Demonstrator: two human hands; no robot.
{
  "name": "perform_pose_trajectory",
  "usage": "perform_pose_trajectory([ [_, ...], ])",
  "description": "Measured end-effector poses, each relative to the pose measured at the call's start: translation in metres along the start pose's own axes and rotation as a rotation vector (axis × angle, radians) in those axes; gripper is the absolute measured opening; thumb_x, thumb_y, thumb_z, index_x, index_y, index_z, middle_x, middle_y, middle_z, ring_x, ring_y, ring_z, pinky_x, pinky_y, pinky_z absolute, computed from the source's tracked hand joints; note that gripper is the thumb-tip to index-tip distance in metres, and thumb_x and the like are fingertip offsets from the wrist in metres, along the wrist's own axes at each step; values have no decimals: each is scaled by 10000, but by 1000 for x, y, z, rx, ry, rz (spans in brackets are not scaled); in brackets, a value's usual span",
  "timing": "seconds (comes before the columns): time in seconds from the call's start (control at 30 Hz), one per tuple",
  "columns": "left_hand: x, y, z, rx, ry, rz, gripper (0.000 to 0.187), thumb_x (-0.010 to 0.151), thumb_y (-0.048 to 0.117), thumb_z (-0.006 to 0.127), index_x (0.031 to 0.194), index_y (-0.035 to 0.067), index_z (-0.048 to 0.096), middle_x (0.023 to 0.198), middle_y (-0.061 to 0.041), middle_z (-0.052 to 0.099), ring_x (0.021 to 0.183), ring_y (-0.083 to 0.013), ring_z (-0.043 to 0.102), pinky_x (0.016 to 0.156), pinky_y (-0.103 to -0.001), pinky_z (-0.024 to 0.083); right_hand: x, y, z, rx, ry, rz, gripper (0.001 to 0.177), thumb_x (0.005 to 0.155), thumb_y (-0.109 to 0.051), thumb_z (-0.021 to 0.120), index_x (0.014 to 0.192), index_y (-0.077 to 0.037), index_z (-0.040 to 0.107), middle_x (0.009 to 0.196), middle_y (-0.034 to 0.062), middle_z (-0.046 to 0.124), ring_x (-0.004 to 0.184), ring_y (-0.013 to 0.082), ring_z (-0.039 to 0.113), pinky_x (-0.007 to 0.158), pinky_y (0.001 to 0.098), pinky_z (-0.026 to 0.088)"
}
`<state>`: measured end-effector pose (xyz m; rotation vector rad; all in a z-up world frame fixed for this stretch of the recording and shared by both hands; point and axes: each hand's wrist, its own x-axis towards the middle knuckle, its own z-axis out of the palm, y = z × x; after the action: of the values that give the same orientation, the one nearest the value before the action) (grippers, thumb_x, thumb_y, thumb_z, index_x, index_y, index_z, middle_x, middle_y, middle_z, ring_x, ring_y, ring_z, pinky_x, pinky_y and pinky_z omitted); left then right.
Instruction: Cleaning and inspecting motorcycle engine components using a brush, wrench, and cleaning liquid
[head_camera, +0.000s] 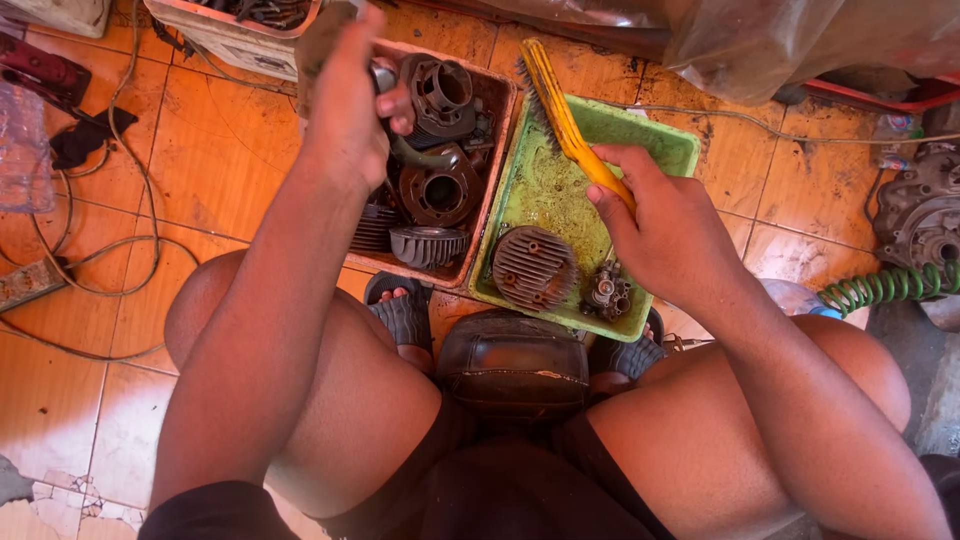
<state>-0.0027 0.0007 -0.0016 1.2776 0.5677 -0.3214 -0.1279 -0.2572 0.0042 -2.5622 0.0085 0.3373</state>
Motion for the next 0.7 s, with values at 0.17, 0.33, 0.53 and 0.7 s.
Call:
perform_pose_trajectory([
  [0.17,10,-22,0,289,-67,-70,442,876,248,620,1224,-24,645,531,66,385,651,-100,525,961,-424,269,5,4,4,-49,-44,20,430,1052,-305,506,1449,-144,528,743,209,697,738,475,641,687,531,437],
  [0.33,38,-63,-13,405,1,-186,583,1007,226,457,1523,-2,307,665,32,500,719,-104,650,1161,-428,421,3,12,9,-86,-45,-15,422,1058,-308,519,1442,-134,523,740,209,700,702,487,639,662,545,444],
  [0.53,33,-61,-17,543,4,-202,615,1026,195,463,1546,-41,233,799,-11,623,741,-67,694,1087,-343,517,2,14,8,-86,-87,42,428,1052,-305,521,1447,-139,526,750,239,696,692,472,655,646,534,462],
  [0.7,27,-61,-23,640,-65,-206,169,1048,161,408,1178,65,455,1155,-85,824,423,-83,137,595,-259,419,5,18,10,-118,-105,33,438,1063,-316,507,1460,-132,515,754,233,703,693,474,657,642,546,462],
])
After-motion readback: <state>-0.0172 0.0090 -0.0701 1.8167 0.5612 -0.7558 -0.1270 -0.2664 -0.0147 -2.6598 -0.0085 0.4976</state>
